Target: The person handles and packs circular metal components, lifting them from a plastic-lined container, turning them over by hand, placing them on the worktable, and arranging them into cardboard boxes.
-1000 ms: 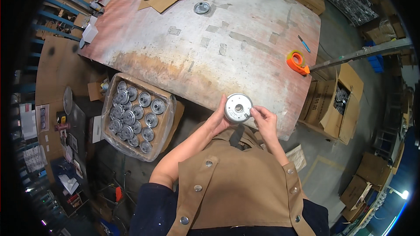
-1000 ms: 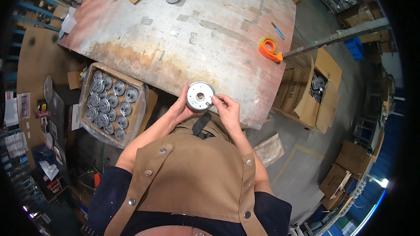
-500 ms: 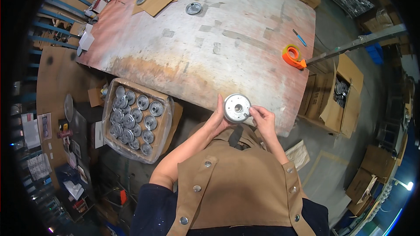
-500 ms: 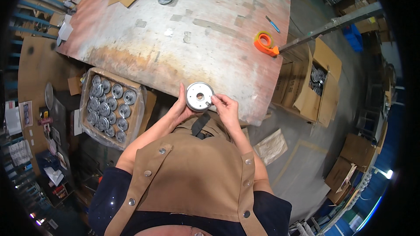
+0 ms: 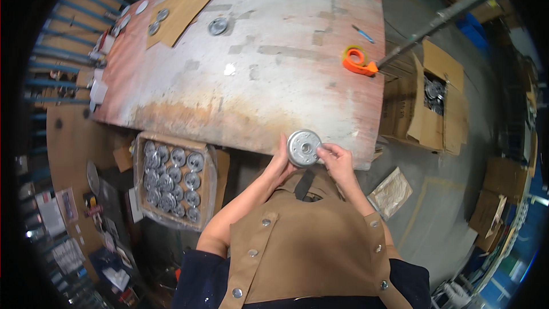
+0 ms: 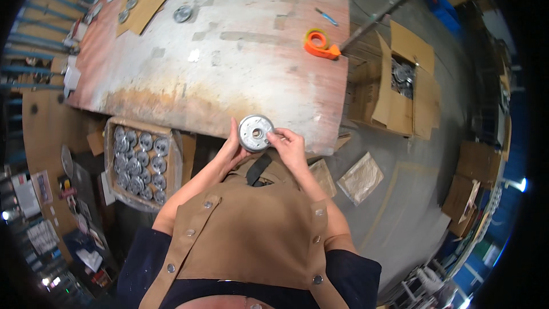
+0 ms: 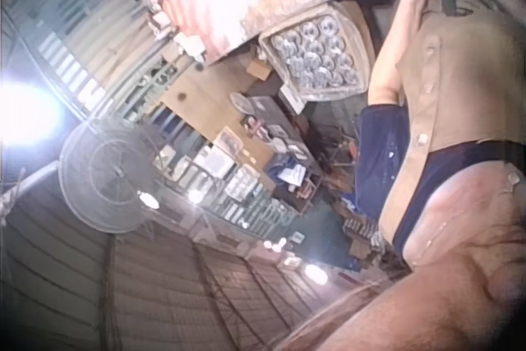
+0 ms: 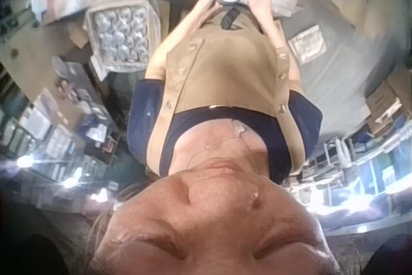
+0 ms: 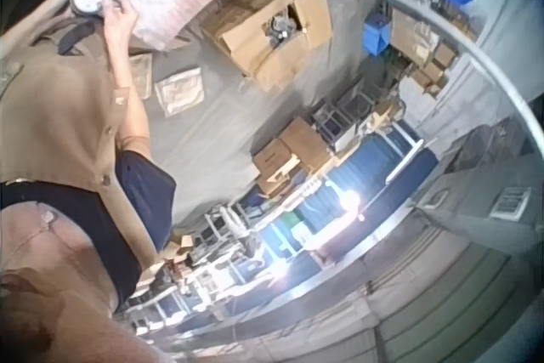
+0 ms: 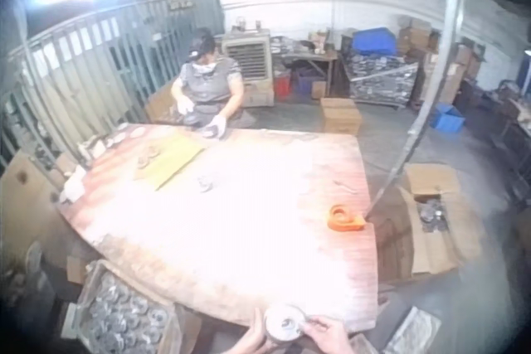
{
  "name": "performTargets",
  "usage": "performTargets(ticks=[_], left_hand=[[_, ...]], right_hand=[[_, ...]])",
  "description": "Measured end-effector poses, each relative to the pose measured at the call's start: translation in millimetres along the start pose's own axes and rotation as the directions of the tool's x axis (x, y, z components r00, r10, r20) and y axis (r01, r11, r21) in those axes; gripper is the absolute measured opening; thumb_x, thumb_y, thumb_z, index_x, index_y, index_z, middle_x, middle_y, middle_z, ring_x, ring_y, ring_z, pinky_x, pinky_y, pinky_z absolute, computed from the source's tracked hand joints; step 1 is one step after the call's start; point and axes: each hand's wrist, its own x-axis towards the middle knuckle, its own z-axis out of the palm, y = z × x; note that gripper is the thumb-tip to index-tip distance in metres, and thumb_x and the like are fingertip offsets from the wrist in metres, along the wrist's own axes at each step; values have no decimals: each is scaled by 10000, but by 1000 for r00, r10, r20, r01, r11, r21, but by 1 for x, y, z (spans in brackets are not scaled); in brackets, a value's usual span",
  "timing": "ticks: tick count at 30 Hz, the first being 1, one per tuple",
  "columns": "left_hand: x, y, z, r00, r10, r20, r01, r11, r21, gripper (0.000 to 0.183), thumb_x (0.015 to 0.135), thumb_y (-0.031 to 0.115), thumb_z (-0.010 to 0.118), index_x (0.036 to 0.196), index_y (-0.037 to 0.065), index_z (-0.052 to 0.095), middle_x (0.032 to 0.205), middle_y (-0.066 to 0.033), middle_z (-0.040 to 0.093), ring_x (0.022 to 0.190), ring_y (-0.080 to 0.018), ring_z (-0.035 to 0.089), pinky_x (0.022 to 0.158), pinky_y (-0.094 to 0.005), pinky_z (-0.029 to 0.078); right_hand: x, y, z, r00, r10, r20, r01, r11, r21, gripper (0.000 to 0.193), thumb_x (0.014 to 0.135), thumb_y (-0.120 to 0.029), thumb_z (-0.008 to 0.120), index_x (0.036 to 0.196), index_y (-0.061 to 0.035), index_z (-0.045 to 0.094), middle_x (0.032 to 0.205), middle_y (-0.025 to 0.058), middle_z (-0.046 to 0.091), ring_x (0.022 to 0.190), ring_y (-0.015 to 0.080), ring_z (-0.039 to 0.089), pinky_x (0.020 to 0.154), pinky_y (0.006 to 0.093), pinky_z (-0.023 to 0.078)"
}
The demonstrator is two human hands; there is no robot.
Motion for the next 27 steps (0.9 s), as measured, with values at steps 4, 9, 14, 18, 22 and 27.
performTargets(ticks=[4, 9, 14, 18, 22, 27], left_hand=[[19, -7, 23, 999, -24, -36, 32, 971, 238, 767, 955, 655, 219, 1339, 28, 438, 1226, -129, 579, 1065, -219, 608, 874, -359, 521], [76, -24, 58, 997, 67, 44, -79, 753, 654, 678, 996, 574, 280, 1162, 5, 611, 1020, -90, 664, 962, -188, 617, 833, -334, 506], [158, -50, 110, 904, 78, 419, -389, 555, 735, 552, 1030, 426, 344, 1161, -39, 610, 1030, -113, 666, 916, -170, 604, 854, -312, 473], [242, -54, 149, 927, -71, 368, -315, 383, 868, 466, 1007, 388, 421, 1164, -6, 614, 1053, -149, 660, 964, -259, 626, 888, -351, 472], [324, -57, 175, 702, 37, 711, -634, -421, 648, 313, 912, 284, 552, 1097, 42, 623, 1195, -146, 590, 1156, -340, 524, 974, -436, 420], [404, -69, 214, 553, -29, 832, -678, -597, 430, 428, 922, 337, 531, 1226, 37, 557, 1385, -175, 442, 1354, -357, 319, 1119, -490, 247]], right_hand=[[4, 7, -33, 1000, 1, 8, 0, 996, -88, 294, 837, -97, 731, 1041, 90, 633, 864, 78, 675, 712, 76, 624, 612, 203, 500], [10, 22, -88, 993, -6, -122, 2, 1000, -31, 297, 830, -98, 739, 1034, 89, 633, 870, 81, 676, 727, 79, 629, 622, 204, 506], [18, 38, -162, 933, -2, -359, -37, 994, -104, 263, 805, -77, 740, 1002, 76, 657, 810, 60, 676, 696, 66, 617, 599, 201, 485], [29, 43, -230, 803, -64, -592, 24, 997, -76, 199, 766, -106, 740, 897, 37, 693, 714, 24, 658, 621, 46, 563, 544, 209, 439], [61, 37, -317, 653, -138, -744, 144, 988, -57, 240, 756, -181, 751, 844, 37, 705, 633, 6, 624, 561, 23, 492, 495, 214, 383], [117, 25, -433, 561, -133, -817, 33, 990, -138, 268, 756, -198, 754, 836, 53, 705, 636, 14, 616, 578, 35, 471, 501, 218, 373]])
